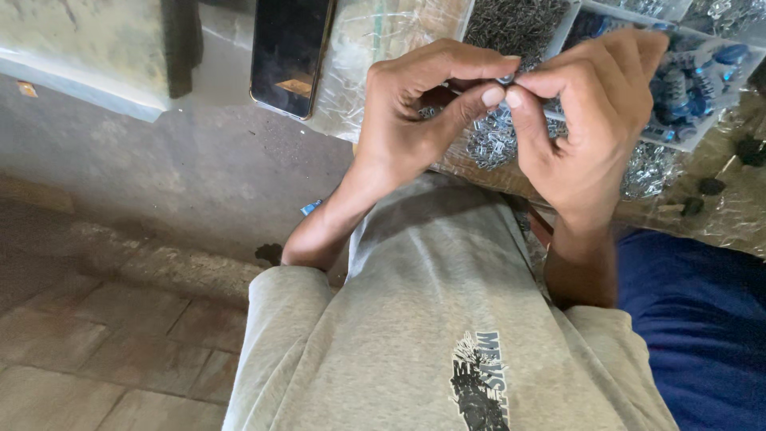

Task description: The person sits at a workbench assembling small blue and gray plastic components, picking parts from a compartment tray and pressing them together by hand one at a time, then setting finished assemblies aside on the bench.

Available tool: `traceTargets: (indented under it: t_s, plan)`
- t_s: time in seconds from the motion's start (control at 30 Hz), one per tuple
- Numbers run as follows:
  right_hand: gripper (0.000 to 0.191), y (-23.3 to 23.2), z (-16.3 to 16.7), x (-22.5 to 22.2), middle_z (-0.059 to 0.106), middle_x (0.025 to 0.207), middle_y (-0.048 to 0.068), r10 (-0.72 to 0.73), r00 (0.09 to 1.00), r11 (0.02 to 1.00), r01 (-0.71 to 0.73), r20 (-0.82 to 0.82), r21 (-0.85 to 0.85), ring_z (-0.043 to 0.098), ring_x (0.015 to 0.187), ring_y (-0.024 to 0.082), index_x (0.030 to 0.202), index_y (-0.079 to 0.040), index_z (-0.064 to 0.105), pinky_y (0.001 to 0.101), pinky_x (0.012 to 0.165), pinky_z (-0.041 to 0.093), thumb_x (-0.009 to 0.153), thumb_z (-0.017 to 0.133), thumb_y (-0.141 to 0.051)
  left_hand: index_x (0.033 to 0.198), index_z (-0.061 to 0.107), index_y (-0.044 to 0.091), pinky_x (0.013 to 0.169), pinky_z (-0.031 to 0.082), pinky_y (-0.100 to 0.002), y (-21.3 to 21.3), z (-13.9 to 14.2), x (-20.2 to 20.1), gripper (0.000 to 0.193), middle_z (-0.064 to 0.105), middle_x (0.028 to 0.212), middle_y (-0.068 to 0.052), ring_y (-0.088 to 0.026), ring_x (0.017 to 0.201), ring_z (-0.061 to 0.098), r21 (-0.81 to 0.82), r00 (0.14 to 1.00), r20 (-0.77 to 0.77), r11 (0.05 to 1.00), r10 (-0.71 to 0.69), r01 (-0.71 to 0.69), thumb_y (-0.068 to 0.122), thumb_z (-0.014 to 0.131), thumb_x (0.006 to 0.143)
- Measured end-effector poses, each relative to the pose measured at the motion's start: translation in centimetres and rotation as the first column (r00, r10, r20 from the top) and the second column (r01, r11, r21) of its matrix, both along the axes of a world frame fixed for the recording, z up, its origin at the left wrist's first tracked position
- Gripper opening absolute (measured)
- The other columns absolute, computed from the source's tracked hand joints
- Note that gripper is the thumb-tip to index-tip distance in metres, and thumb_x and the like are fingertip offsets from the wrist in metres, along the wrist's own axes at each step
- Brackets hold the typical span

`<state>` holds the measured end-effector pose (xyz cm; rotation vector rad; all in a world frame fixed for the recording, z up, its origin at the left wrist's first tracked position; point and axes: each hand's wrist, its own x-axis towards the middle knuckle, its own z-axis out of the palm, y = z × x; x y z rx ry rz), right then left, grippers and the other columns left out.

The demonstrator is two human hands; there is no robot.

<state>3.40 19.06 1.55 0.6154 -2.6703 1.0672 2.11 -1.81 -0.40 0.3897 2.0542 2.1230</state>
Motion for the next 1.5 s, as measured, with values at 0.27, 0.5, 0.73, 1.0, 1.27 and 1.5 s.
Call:
traceTargets:
  t_s: [0.27, 0.5, 0.73, 1.0, 1.27, 1.5]
  plan:
    - [0.01, -0.3, 0.0, 0.7, 0.07, 0.101, 0.006, -0.022, 0.989, 0.983, 0.049, 0.149, -0.178, 0.06, 0.094, 0.023, 0.107, -0.003, 0.069, 0.0344, 0.096, 0.04, 0.114, 0.069, -0.011, 0.133, 0.065, 0.002, 0.087, 0.066, -0.025, 0.2, -2.2, 0.6, 0.023, 0.076, 0.114, -0.008, -0.01, 0.097, 0.075, 0.422, 0.94, 0.311, 0.906, -0.139, -0.006, 0.002, 0.072, 0.111]
    - [0.014, -0.3, 0.6, 0.2, 0.07, 0.098, 0.005, 0.006, 1.0, 0.999, -0.004, 0.028, -0.038, 0.057, 0.095, 0.023, 0.102, -0.004, 0.072, 0.0374, 0.096, 0.038, 0.111, 0.076, -0.013, 0.131, 0.067, 0.003, 0.083, 0.065, -0.023, 0.1, -1.6, 0.2, 0.021, 0.077, 0.108, -0.006, -0.008, 0.091, 0.075, 0.36, 0.956, 0.263, 0.932, -0.129, 0.027, 0.003, 0.073, 0.11]
    - [0.014, -0.1, 0.2, 0.1, 0.07, 0.096, 0.006, 0.009, 0.997, 0.993, 0.0, 0.079, -0.118, 0.059, 0.092, 0.022, 0.101, -0.004, 0.07, 0.0363, 0.089, 0.039, 0.108, 0.08, -0.012, 0.124, 0.067, 0.005, 0.087, 0.063, -0.021, -0.4, 0.1, 0.3, 0.018, 0.073, 0.114, -0.007, -0.01, 0.1, 0.073, 0.071, 0.999, -0.017, 0.997, -0.037, 0.039, 0.002, 0.074, 0.107]
    - [0.004, 0.1, 0.3, 1.0, 0.069, 0.103, 0.006, -0.029, 0.993, 0.994, 0.04, 0.112, -0.099, 0.059, 0.098, 0.024, 0.109, -0.005, 0.071, 0.0337, 0.092, 0.04, 0.113, 0.071, -0.005, 0.131, 0.063, 0.003, 0.091, 0.066, -0.024, -0.2, -1.1, 0.1, 0.024, 0.072, 0.124, -0.006, -0.01, 0.105, 0.074, 0.454, 0.939, 0.29, 0.89, -0.187, 0.038, 0.003, 0.067, 0.108]
    - [0.006, 0.1, 0.9, 0.5, 0.068, 0.099, 0.005, 0.039, 0.999, 0.997, -0.037, -0.031, 0.064, 0.058, 0.096, 0.027, 0.106, -0.005, 0.07, 0.0427, 0.099, 0.036, 0.107, 0.075, -0.007, 0.129, 0.067, -0.001, 0.087, 0.063, -0.023, -0.4, -1.7, 0.8, 0.02, 0.076, 0.107, -0.008, -0.009, 0.095, 0.073, 0.412, 0.926, 0.329, 0.91, -0.185, 0.035, 0.001, 0.074, 0.109]
    - [0.009, 0.2, 0.8, 0.5, 0.069, 0.099, 0.004, 0.063, 0.998, 0.995, -0.06, -0.03, 0.08, 0.059, 0.095, 0.025, 0.105, -0.006, 0.067, 0.0427, 0.102, 0.035, 0.103, 0.072, -0.013, 0.126, 0.068, 0.0, 0.09, 0.065, -0.022, -0.3, -1.6, 0.8, 0.019, 0.071, 0.119, -0.007, -0.01, 0.102, 0.074, 0.38, 0.971, 0.207, 0.924, -0.123, 0.037, -0.003, 0.074, 0.108]
